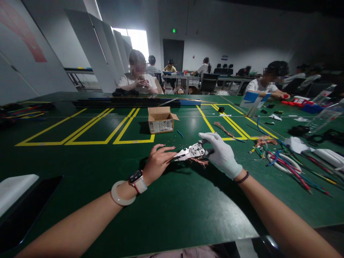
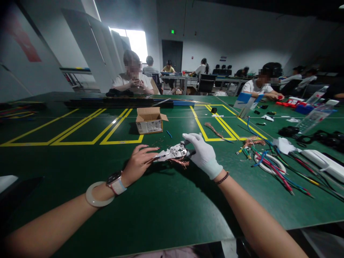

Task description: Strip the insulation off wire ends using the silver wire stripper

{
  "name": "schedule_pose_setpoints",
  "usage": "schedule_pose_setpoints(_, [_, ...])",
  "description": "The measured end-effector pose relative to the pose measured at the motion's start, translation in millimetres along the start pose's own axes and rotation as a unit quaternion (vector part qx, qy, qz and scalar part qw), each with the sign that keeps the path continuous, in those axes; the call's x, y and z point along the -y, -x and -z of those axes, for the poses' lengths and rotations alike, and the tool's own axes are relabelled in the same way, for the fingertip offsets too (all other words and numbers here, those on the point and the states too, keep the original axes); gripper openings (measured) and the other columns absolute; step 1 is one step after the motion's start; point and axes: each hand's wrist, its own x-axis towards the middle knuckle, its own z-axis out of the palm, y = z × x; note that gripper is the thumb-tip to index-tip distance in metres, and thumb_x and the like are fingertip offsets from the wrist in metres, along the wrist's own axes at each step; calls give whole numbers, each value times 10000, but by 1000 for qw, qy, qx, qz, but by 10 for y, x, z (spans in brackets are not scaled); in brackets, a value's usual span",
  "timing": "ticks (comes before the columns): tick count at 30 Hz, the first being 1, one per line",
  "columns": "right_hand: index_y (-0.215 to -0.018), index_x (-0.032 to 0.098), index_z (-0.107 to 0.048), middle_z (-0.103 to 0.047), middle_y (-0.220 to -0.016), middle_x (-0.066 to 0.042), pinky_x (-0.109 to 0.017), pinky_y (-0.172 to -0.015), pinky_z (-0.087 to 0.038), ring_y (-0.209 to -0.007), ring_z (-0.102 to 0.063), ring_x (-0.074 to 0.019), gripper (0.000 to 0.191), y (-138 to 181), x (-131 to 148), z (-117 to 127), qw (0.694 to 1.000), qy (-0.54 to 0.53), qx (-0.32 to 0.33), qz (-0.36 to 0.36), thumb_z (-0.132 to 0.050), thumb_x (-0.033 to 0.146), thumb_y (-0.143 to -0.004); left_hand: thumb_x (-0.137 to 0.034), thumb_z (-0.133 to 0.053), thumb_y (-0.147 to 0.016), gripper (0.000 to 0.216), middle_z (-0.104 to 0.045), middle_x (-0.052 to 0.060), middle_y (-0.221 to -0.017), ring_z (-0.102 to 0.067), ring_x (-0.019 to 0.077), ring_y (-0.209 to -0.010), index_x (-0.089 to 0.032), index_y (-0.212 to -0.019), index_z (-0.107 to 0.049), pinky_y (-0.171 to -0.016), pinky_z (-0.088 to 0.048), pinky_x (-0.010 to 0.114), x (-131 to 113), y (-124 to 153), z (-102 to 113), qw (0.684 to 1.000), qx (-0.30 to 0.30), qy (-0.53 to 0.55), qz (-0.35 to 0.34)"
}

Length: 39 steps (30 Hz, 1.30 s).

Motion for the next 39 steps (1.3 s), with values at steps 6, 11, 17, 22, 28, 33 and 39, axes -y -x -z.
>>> schedule_pose_setpoints(6, [-1329,288,-458,-525,-1265,-61,-331,-876,-523,-1125,-554,-215,657,-12,-13,11,996,6,-71,-54,-532,66,-715,-174,-649,-836,120,-754,48,-925,-652,230,-938,-223,-904,-733,-903,-410,459,26,-11,-30,998,14,13,65])
schedule_pose_setpoints(11, [-1282,243,-495,-560,-1179,-91,-337,-840,-519,-1001,-588,-205,514,-37,-146,2,991,-35,-105,-81,-556,171,-777,-306,-687,-806,136,-728,60,-836,-641,218,-818,-187,-844,-742,-764,-478,370,-12,-45,-12,981,22,100,166])
schedule_pose_setpoints(17, [-1257,243,-520,-563,-1097,-56,-290,-712,-531,-742,-593,-137,536,-9,-179,-52,992,-23,-67,-103,-565,133,-735,-385,-679,-785,253,-709,43,-764,-631,156,-655,-140,-833,-715,-593,-485,253,-103,-117,62,891,93,313,316])
schedule_pose_setpoints(22, [-1308,291,-472,-544,-1153,-36,-262,-674,-538,-835,-621,-152,688,31,-111,-116,994,32,-32,-96,-573,76,-662,-363,-711,-745,239,-687,33,-739,-609,133,-630,-130,-786,-680,-555,-468,232,-171,-111,44,857,96,360,355])
schedule_pose_setpoints(28, [-1302,305,-477,-548,-1190,-31,-252,-706,-542,-928,-626,-161,681,43,-57,-168,994,24,-20,-100,-586,82,-668,-368,-730,-727,255,-681,32,-746,-614,130,-626,-130,-769,-648,-549,-471,234,-181,-81,-13,843,111,377,366])
schedule_pose_setpoints(33, [-1259,296,-524,-564,-1166,-29,-252,-716,-538,-849,-637,-140,651,60,-80,-239,994,13,3,-105,-583,70,-651,-346,-726,-741,230,-674,18,-716,-598,114,-583,-134,-773,-643,-519,-456,217,-151,-73,-39,839,113,382,369])
schedule_pose_setpoints(39, [-1146,273,-589,-599,-1074,-20,-254,-710,-528,-874,-640,-156,518,53,-97,-201,994,15,2,-108,-601,86,-663,-341,-729,-746,227,-682,29,-755,-607,123,-619,-135,-816,-664,-547,-470,226,-154,-78,-40,834,124,394,367])
